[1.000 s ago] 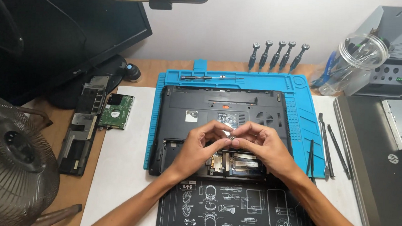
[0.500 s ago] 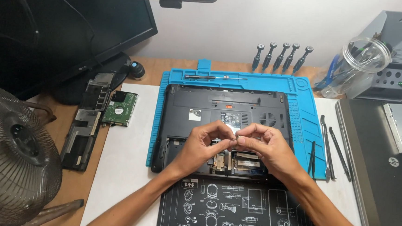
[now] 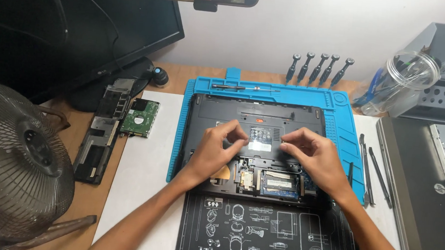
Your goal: Reassembling a laptop by installing RAM modules and using a screwdriver to secure the internal components.
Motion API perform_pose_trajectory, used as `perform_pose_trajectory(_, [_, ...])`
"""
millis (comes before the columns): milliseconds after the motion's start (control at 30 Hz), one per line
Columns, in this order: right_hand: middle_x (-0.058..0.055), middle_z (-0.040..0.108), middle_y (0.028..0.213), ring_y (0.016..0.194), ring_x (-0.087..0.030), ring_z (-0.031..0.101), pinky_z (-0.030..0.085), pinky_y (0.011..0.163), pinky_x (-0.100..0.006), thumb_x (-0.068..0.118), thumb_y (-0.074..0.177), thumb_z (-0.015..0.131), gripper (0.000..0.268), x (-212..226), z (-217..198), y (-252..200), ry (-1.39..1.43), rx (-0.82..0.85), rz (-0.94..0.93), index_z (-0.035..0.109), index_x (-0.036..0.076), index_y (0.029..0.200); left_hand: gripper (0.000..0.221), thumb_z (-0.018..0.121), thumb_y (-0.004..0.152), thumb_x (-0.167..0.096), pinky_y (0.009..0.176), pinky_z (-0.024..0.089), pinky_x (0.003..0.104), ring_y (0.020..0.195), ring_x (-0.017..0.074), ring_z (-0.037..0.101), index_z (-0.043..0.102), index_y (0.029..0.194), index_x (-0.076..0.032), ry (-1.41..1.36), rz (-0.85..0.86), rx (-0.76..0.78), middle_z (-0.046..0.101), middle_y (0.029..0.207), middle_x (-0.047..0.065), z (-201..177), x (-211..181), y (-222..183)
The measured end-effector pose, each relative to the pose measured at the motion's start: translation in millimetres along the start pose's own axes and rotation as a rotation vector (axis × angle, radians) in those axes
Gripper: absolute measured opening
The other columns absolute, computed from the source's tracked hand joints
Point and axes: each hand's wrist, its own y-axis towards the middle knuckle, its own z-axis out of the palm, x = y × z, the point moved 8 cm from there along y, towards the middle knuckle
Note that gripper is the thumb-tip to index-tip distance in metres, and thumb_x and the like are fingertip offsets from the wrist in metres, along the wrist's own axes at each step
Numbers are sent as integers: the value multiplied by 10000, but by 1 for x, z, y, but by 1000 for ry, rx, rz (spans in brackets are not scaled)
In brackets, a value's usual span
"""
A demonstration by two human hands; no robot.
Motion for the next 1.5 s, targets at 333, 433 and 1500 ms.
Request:
perform_pose_trajectory(333, [-82,715,819,746,-222,718,607,718,-373,132,891,774,175,10,14,-2,-502,-50,-252,774,111,1065,48,725,918,-124,860,525,386,887,250,689,700,953,-145,375,80,38,718,838,43,5,26,4])
perform_pose_trajectory(433, [-86,718,856,778,-248,731,619,731,-392,133,901,756,176,16,15,-4,-518,-19,-246,788,142,1074,54,716,933,-133,883,524,421,910,285,675,740,975,-109,399,73,19,688,870,79,-2,28,4])
perform_pose_trajectory(1500, [-416,720,949,868,-550,750,570,631,-609,484,1085,461,667,-11,-45,1,-778,30,345,600,-149,1237,766,415,1057,-539,724,600,557,878,470,740,319,1502,78,628,-510,51,702,922,341,-69,58,3])
